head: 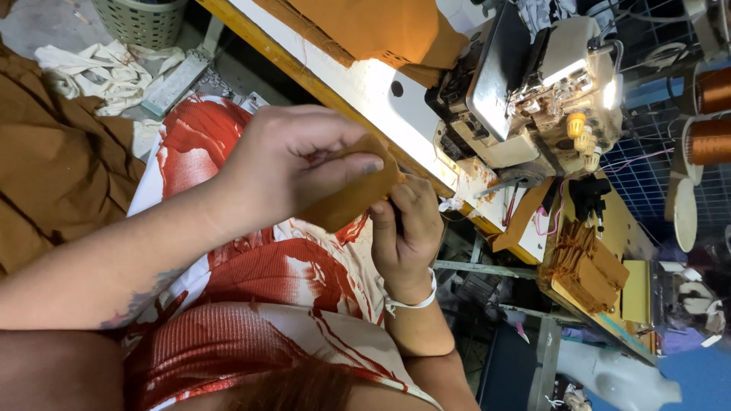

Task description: The person repeatedly picks up brown fabric pieces from a pile, uses a small orange-handled tool to trim edges, and places the trimmed pieces back on the pile. The person works at a sewing station with a sewing machine visible on the table.

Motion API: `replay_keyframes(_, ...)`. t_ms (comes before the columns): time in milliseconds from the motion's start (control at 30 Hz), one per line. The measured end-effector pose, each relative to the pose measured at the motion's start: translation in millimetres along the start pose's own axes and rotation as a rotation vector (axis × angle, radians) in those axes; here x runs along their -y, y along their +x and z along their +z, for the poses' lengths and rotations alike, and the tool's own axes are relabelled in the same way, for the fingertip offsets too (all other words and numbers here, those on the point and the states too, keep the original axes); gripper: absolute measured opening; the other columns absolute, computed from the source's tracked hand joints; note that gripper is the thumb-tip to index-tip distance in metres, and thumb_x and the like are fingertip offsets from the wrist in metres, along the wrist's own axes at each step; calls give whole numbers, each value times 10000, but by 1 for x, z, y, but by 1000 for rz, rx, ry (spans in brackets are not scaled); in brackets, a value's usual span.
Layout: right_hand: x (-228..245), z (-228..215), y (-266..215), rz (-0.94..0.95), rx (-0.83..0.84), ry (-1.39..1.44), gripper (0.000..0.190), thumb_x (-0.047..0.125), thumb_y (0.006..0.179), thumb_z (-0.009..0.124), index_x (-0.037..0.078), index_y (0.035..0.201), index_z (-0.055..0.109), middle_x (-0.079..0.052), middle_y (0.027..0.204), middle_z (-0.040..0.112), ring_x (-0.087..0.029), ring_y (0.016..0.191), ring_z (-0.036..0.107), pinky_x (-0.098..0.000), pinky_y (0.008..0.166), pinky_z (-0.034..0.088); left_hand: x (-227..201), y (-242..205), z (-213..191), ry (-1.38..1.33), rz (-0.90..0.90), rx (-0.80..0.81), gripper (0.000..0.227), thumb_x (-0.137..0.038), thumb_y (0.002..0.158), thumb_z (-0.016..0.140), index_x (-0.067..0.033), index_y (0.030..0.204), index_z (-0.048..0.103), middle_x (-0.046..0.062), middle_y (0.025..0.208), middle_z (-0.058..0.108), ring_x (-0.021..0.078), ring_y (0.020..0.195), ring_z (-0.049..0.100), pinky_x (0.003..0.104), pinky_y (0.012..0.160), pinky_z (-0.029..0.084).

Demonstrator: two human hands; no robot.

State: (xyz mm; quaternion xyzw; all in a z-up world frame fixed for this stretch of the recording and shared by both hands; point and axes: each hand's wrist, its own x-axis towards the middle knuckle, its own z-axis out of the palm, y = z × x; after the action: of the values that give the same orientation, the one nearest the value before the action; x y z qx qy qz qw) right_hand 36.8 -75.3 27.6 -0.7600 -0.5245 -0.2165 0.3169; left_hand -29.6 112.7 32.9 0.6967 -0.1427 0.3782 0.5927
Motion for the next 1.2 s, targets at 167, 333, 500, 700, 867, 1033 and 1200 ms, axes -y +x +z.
replay_keyframes(167,4,0,1,-10,15,-3,270,212,1020,483,-30,1047,598,-157,968,624,-303,883,603,-379,765,510,2,-2,3,5,-4,-46,56,-49,932,692,-24,968,728,47,815,713,100,670,611,218,572,454)
replay_keyframes(333,6,3,-2,83,-9,152,260,245,1024,492,20,1093,605,-59,858,612,-236,864,548,-354,790,464,6,-9,12,-29,-136,-68,307,-99,921,720,-90,692,516,-48,598,306,91,583,288,257,515,261)
replay_keyframes(500,3,1,-9,99,1,194,252,248,1022,512,30,1121,592,-75,966,606,-239,886,551,-354,817,473,4,-8,13,-153,-176,-77,69,-77,916,721,-70,984,712,-70,577,484,29,539,397,182,512,348)
replay_keyframes(700,7,1,-10,161,-13,255,230,236,1013,530,38,1107,600,-44,844,578,-200,827,510,-337,795,442,10,-14,21,-266,-183,-103,48,-69,926,688,-57,971,677,-54,630,514,39,577,443,176,541,399)
replay_keyframes(867,9,8,-7,202,-66,384,212,237,1009,532,42,1040,610,-20,875,561,-164,800,491,-303,766,410,6,-12,23,-289,-258,-78,145,-53,922,649,-98,793,600,-74,618,423,43,590,401,183,563,400)
replay_keyframes(1033,-4,3,-11,227,-15,421,167,206,998,539,40,1006,559,-13,777,446,-138,661,435,-280,604,384,24,-4,22,-221,-239,111,126,-44,962,646,-107,853,644,-52,640,490,46,563,423,136,513,353)
replay_keyframes(1200,-13,-8,-30,408,69,687,110,100,980,548,2,1026,528,-57,645,476,-120,522,516,-232,555,450,23,32,29,-259,-197,240,43,-64,934,699,-91,957,675,-4,879,634,38,677,466,161,617,378)
